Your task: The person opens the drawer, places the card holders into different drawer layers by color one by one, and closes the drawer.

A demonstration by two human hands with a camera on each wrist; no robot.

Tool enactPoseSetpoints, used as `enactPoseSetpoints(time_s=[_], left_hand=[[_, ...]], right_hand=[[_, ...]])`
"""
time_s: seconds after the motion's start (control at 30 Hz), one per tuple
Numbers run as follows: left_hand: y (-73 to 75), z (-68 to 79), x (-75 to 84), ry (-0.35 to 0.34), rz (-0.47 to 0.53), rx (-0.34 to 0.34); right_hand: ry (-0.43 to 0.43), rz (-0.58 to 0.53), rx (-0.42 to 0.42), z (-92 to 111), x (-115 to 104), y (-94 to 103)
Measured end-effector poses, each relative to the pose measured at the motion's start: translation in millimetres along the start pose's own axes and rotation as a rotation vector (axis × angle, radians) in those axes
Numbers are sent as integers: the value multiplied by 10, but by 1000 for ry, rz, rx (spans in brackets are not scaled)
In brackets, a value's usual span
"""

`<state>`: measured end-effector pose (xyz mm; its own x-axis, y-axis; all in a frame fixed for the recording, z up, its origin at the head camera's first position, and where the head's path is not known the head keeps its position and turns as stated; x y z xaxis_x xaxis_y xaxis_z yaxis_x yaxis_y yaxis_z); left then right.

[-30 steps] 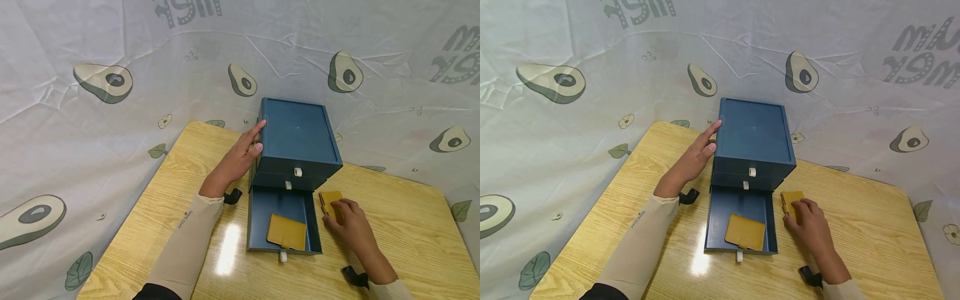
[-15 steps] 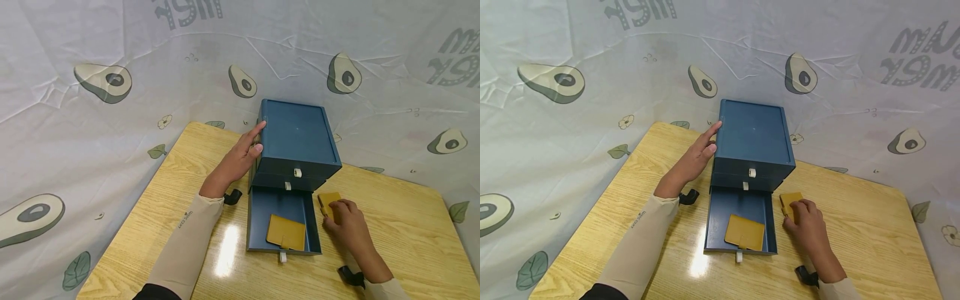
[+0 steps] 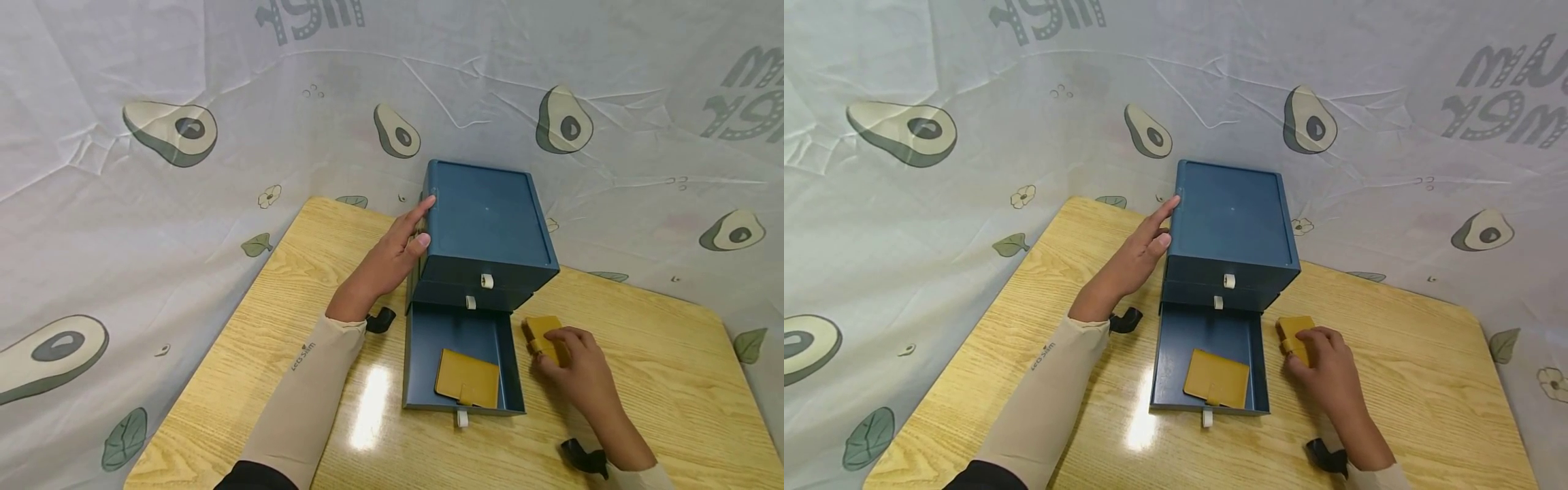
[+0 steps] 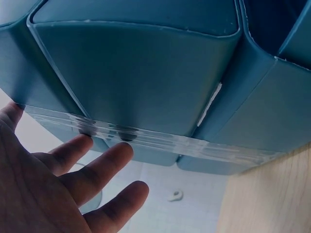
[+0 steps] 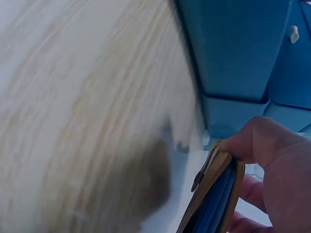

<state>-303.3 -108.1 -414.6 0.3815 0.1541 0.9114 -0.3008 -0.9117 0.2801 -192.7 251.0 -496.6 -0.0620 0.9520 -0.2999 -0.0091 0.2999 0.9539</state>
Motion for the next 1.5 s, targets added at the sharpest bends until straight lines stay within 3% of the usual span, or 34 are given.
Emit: enactPoseSetpoints(time_s=[0.5, 0.73, 1.17, 1.5], left_hand=[[-12, -28, 15, 4, -1, 7], [-14, -46, 13, 20, -6, 15], [-15, -73, 35, 29, -3, 22], [-14, -87, 44, 38, -13, 21]], right_hand=[[91, -30, 132, 172, -332, 416], [146, -70, 127, 235, -556, 559], [261, -91, 76, 324, -892, 594], [335, -113, 89, 326, -1096, 575]])
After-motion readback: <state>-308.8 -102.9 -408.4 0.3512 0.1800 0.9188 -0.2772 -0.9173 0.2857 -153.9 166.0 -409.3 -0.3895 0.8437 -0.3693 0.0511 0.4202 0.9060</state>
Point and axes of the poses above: each hand's wrist, its own z-axis away from the middle knuckle, its own y-axis out of the back of the hand, x = y × z, the point moved 7 cm from there along -z, towards the middle knuckle, and after that the axes turned 10 degrees about z, right-handed, at the moved point
